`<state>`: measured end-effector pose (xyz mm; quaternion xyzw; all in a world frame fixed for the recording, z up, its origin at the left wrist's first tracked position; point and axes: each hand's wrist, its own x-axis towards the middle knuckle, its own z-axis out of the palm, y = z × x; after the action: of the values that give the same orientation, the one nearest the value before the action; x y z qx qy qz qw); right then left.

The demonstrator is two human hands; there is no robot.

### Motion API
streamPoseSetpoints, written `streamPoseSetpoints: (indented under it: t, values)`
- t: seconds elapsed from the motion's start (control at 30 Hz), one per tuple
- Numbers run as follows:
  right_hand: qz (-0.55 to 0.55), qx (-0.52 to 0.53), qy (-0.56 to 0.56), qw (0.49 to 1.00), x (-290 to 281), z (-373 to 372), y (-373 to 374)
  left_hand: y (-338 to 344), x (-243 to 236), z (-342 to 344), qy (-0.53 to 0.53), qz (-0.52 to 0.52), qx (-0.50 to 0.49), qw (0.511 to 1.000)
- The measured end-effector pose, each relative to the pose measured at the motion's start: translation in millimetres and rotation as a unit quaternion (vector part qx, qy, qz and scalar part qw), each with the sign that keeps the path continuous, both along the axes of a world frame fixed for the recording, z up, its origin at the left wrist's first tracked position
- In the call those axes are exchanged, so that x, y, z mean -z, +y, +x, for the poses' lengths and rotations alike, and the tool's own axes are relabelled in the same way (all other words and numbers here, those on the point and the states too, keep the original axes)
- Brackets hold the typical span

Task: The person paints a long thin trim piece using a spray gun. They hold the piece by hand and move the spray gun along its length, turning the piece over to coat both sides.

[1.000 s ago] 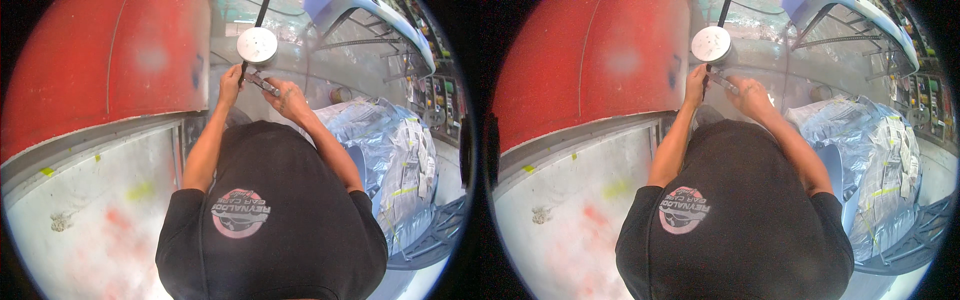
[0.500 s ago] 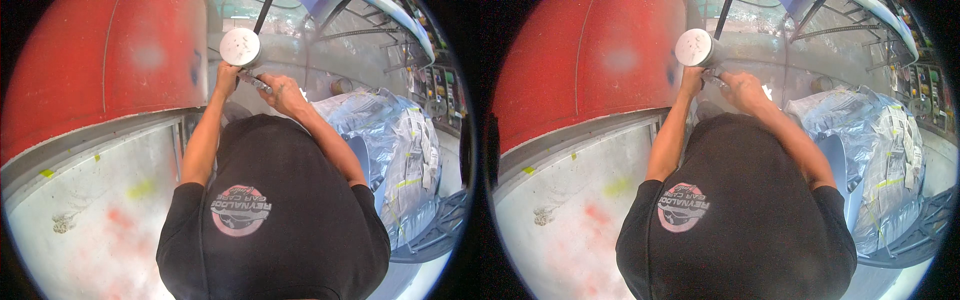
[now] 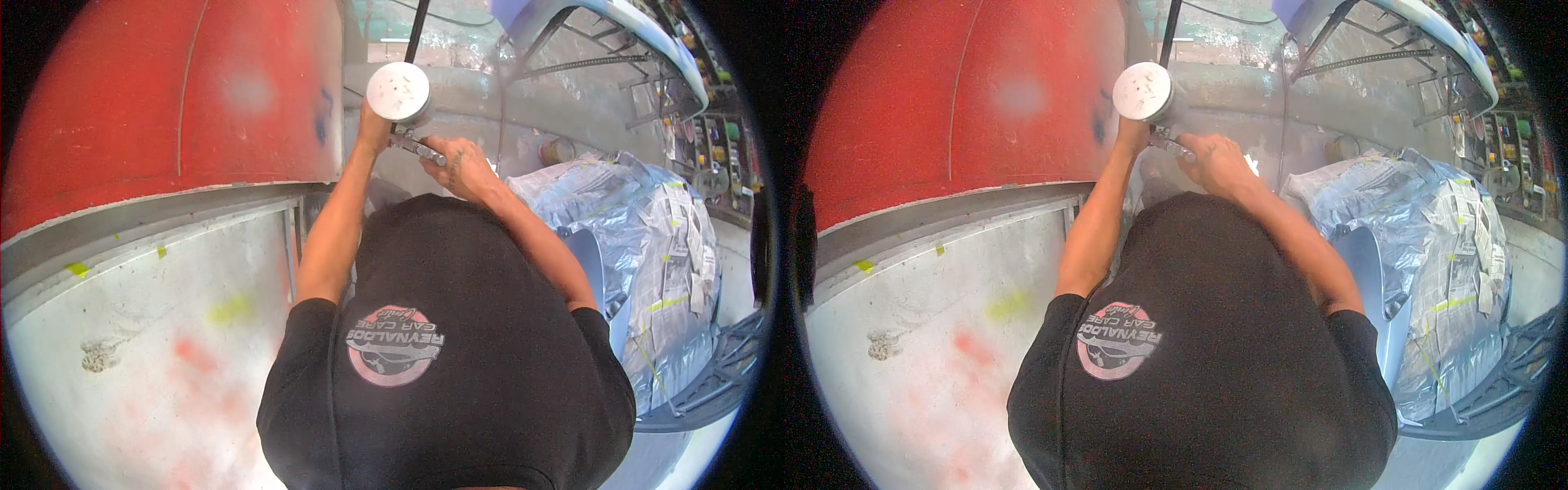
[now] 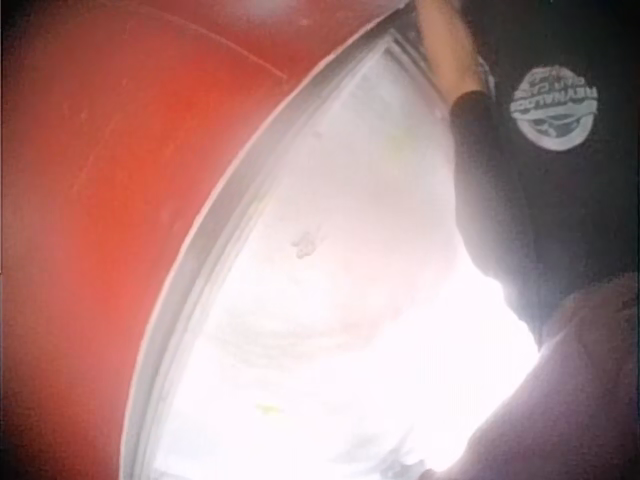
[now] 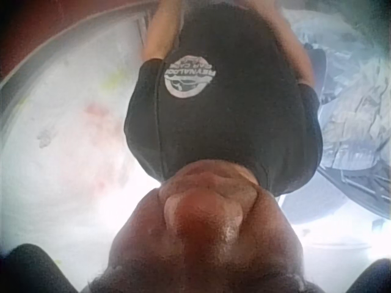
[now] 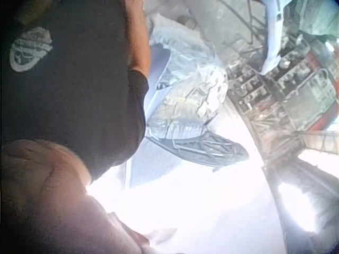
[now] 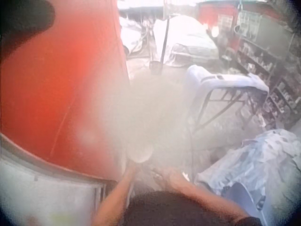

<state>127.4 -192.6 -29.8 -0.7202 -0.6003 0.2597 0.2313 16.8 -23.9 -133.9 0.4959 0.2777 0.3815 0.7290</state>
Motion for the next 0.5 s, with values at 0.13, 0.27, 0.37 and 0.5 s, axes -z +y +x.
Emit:
streamPoseSetpoints:
  t: [0.13,0.27,0.37,0.5]
  values:
    - [-0.006,0.077,0.018,0.997,-11.5,-0.2,2.5,4.1,3.2,4.5,0.047,0.052,0.005,0.998]
    - [0.016,0.092,0.036,0.995,-21.9,7.4,6.2,-7.8,-15.9,0.8,0.040,-0.057,0.007,0.998]
    - [0.046,0.097,0.046,0.993,-20.8,7.8,4.3,-10.0,-12.8,-2.8,0.029,-0.086,0.008,0.996]
    - [0.022,0.075,0.040,0.996,-19.4,6.1,3.0,-4.2,10.5,-1.4,0.013,-0.019,0.002,1.000]
